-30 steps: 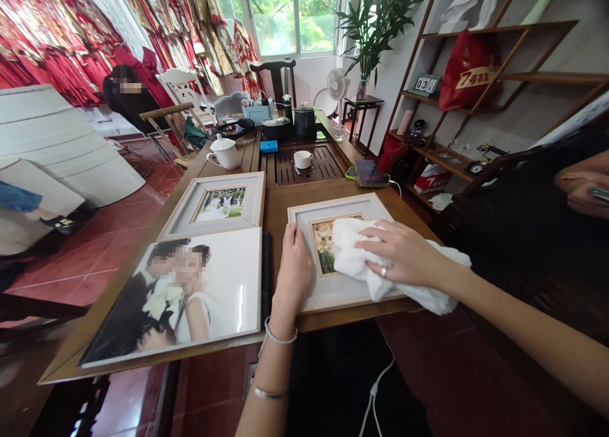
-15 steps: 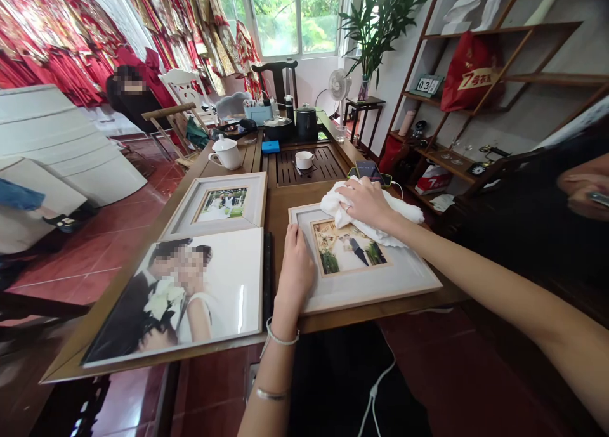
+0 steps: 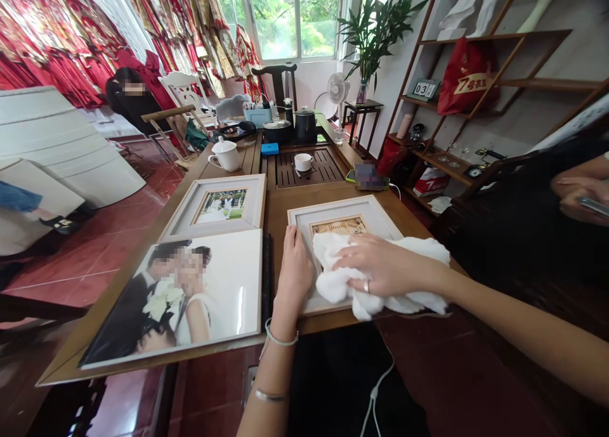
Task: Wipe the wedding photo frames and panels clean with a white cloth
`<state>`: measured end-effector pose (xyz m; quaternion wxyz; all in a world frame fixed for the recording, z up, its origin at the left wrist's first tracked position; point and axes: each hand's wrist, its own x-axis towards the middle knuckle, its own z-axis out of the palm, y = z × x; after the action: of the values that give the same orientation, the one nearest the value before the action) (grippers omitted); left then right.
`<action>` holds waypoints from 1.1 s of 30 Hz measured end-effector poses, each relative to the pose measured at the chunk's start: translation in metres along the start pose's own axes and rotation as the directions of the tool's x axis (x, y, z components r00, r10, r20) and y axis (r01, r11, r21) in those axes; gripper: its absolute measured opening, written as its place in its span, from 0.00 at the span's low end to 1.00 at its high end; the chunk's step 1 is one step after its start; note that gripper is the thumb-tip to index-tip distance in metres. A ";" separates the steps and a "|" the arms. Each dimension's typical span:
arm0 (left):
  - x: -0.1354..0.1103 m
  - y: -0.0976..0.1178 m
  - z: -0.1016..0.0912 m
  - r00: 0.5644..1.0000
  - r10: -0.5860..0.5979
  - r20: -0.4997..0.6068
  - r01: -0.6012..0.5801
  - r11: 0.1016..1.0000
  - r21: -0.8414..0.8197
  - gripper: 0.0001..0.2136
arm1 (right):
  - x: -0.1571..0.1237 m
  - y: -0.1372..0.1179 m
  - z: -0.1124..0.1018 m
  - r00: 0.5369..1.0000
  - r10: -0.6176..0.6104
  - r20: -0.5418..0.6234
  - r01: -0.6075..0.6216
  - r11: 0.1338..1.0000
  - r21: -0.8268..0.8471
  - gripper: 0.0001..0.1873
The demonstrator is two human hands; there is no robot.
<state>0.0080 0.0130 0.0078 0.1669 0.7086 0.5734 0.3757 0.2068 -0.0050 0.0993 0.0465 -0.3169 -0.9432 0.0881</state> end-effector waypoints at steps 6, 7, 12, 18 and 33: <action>-0.003 0.002 -0.003 1.000 0.015 0.010 -0.014 1.000 -0.016 0.28 | -0.034 -0.025 -0.001 0.982 -0.185 -0.048 0.181 0.981 -0.076 0.19; -0.003 0.002 -0.003 1.000 0.015 0.012 -0.015 1.000 -0.013 0.28 | -0.037 -0.025 0.001 0.980 -0.195 -0.049 0.188 0.976 -0.112 0.21; -0.001 0.000 -0.001 1.000 0.000 0.004 0.000 1.000 -0.007 0.31 | -0.031 -0.001 0.013 0.991 -0.083 -0.108 0.051 0.961 -0.273 0.22; 0.001 -0.004 0.000 1.000 -0.005 0.017 0.005 1.000 -0.023 0.32 | 0.014 0.045 0.012 0.989 0.104 -0.103 -0.135 0.921 -0.364 0.19; 0.001 -0.007 0.003 0.999 0.032 -0.019 -0.033 0.998 -0.055 0.33 | 0.101 0.060 0.008 0.937 0.271 -0.221 -0.321 0.917 -0.238 0.24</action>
<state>0.0054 0.0161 0.0017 0.1753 0.7096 0.5526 0.4004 0.1612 0.1018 0.0831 0.0757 -0.4664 -0.8789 -0.0650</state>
